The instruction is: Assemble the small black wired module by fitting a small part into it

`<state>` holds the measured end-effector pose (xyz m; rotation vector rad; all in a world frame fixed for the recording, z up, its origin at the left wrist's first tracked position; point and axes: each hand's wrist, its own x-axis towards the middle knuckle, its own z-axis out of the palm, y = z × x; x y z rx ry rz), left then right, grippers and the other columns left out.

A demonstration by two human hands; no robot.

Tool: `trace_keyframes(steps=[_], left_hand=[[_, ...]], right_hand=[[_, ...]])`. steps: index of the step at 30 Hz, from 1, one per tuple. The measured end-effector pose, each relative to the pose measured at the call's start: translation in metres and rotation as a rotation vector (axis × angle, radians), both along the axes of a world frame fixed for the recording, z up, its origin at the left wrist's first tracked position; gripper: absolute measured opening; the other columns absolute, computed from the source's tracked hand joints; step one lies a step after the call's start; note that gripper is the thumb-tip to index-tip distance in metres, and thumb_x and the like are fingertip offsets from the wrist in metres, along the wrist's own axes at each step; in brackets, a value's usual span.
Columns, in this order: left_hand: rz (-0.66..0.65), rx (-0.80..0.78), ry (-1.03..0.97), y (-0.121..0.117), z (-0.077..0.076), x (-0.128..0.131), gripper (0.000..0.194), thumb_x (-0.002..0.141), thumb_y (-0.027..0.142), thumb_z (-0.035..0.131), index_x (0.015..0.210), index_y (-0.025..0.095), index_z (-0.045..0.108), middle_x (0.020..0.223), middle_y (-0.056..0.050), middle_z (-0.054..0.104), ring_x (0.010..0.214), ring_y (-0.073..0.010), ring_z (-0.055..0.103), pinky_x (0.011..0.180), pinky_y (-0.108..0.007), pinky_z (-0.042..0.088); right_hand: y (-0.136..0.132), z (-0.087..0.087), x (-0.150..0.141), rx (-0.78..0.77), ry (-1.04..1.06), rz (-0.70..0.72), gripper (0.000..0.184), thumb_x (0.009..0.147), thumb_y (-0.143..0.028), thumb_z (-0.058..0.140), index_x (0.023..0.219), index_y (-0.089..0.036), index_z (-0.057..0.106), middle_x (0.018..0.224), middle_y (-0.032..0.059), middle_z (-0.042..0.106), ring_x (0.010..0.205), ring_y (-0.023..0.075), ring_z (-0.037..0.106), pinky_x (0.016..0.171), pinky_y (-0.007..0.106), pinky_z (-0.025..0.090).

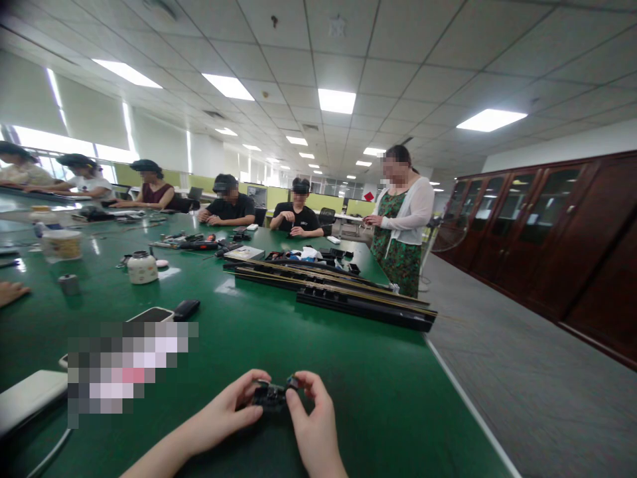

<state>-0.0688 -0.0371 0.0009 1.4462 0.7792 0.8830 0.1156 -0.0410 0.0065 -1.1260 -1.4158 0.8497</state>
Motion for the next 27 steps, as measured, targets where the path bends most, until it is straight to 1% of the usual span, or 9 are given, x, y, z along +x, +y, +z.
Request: trace_keyframes(steps=[5, 10, 15, 19, 23, 27], left_hand=[[0.004, -0.022, -0.011, 0.0006, -0.0008, 0.0006, 0.036, 0.07, 0.023, 0.057, 0.103, 0.022, 0.041, 0.084, 0.001, 0.054, 0.076, -0.0123, 0.048, 0.066, -0.025, 0.032], [-0.004, -0.008, 0.006, 0.0009, -0.001, 0.0, 0.036, 0.071, 0.024, 0.056, 0.103, 0.022, 0.041, 0.087, 0.0, 0.056, 0.081, -0.0141, 0.05, 0.07, -0.026, 0.033], [0.004, 0.009, 0.026, 0.0009, -0.0012, -0.0009, 0.037, 0.071, 0.024, 0.056, 0.104, 0.022, 0.04, 0.091, -0.001, 0.056, 0.086, -0.0151, 0.05, 0.073, -0.027, 0.033], [0.004, -0.003, 0.042, 0.0001, -0.0003, -0.0008, 0.038, 0.072, 0.024, 0.056, 0.105, 0.021, 0.039, 0.091, -0.002, 0.057, 0.083, -0.0147, 0.051, 0.071, -0.026, 0.033], [0.007, 0.006, 0.037, -0.0003, 0.0005, -0.0004, 0.037, 0.071, 0.024, 0.055, 0.105, 0.021, 0.04, 0.09, -0.001, 0.056, 0.085, -0.0151, 0.051, 0.071, -0.026, 0.033], [0.007, 0.005, 0.037, -0.0006, 0.0019, -0.0001, 0.036, 0.072, 0.024, 0.055, 0.104, 0.021, 0.04, 0.091, -0.001, 0.056, 0.084, -0.0147, 0.051, 0.07, -0.026, 0.033]], right_hand=[[0.0039, -0.0041, 0.0008, -0.055, 0.193, 0.008, 0.031, 0.068, -0.037, 0.063, 0.091, -0.017, 0.059, 0.091, 0.0088, 0.066, 0.087, 0.0224, 0.06, 0.08, 0.035, 0.047], [0.0077, -0.0079, 0.0022, -0.102, 0.351, -0.017, 0.037, 0.063, -0.037, 0.068, 0.093, -0.017, 0.06, 0.094, 0.0087, 0.066, 0.092, 0.0225, 0.059, 0.082, 0.034, 0.047], [0.0101, -0.0086, 0.0042, -0.139, 0.416, -0.045, 0.037, 0.062, -0.035, 0.069, 0.094, -0.018, 0.06, 0.094, 0.0069, 0.066, 0.092, 0.0209, 0.059, 0.084, 0.033, 0.045], [0.0101, -0.0054, 0.0056, -0.17, 0.454, -0.07, 0.04, 0.06, -0.036, 0.07, 0.093, -0.016, 0.06, 0.093, 0.0074, 0.066, 0.092, 0.0219, 0.059, 0.085, 0.034, 0.044], [0.0102, -0.0062, 0.0067, -0.196, 0.492, -0.102, 0.041, 0.061, -0.037, 0.069, 0.095, -0.017, 0.06, 0.095, 0.0072, 0.066, 0.093, 0.0224, 0.058, 0.081, 0.034, 0.046], [0.0097, -0.0076, 0.0081, -0.236, 0.551, -0.103, 0.04, 0.063, -0.037, 0.068, 0.097, -0.019, 0.058, 0.096, 0.0057, 0.064, 0.091, 0.0201, 0.058, 0.076, 0.031, 0.046]])
